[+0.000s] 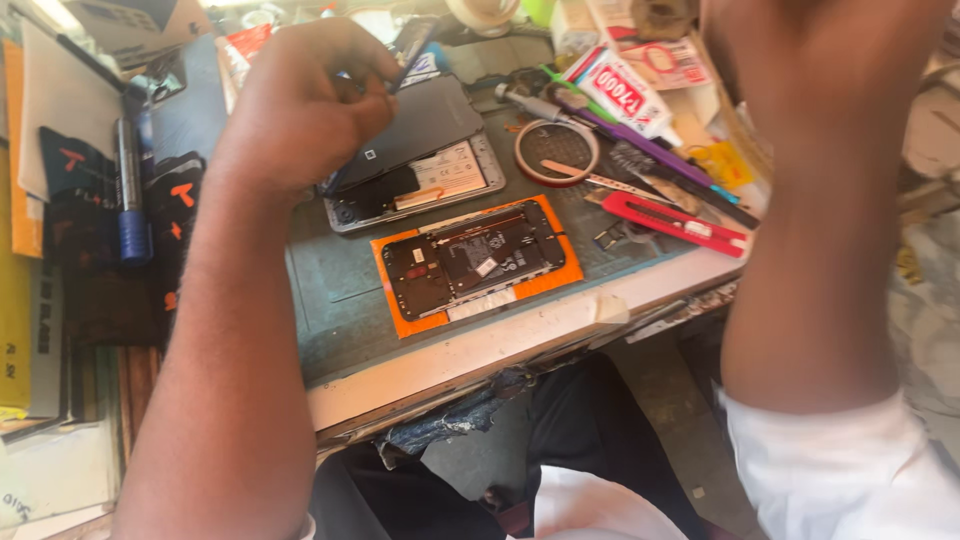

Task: The person uses a screwdriver to remove screws from a disassembled mobile phone, then reassembles the phone casing. They secure the casing with rubber bands and handle a battery package.

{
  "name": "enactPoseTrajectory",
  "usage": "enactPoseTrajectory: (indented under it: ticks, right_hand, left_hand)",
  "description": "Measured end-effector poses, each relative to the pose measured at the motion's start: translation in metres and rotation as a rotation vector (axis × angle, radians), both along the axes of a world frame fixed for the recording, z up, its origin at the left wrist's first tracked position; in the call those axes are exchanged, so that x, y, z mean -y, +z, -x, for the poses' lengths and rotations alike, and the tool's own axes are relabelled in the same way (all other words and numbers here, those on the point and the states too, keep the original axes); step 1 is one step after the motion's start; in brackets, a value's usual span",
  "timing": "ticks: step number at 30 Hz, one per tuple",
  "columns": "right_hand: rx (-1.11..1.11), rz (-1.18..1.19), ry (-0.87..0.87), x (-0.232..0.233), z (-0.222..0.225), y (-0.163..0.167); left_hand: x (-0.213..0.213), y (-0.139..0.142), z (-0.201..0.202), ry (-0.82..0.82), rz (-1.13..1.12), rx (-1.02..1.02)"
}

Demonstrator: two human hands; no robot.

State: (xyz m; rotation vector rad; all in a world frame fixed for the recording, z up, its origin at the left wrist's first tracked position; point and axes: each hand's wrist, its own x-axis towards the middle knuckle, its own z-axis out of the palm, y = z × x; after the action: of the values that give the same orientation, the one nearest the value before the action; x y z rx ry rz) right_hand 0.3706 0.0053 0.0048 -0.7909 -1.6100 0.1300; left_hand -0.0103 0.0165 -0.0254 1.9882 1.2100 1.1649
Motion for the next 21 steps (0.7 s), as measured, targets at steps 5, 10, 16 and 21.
enactPoseTrajectory:
  ticks: [5, 10, 16, 21]
  right_hand:
    - [0.265, 0.398, 0.051, 0.121, 0.011, -0.062]
    - [0.459, 0.471, 0.001, 0.146, 0.005, -0.082]
    - [0.852, 0.377, 0.173, 0.118, 0.011, -0.064]
    - [1.009, 0.388, 0.307, 0.099, 0.011, -0.052]
  left_hand:
    - [0.005, 0.009, -0.004, -0.012, 0.08, 0.177]
    - [0.006, 0.011, -0.011, -0.071, 0.201, 0.362]
    - [0.008, 0.016, -0.016, -0.111, 0.216, 0.453]
    - [0.009, 0.016, -0.016, -0.135, 0.212, 0.499]
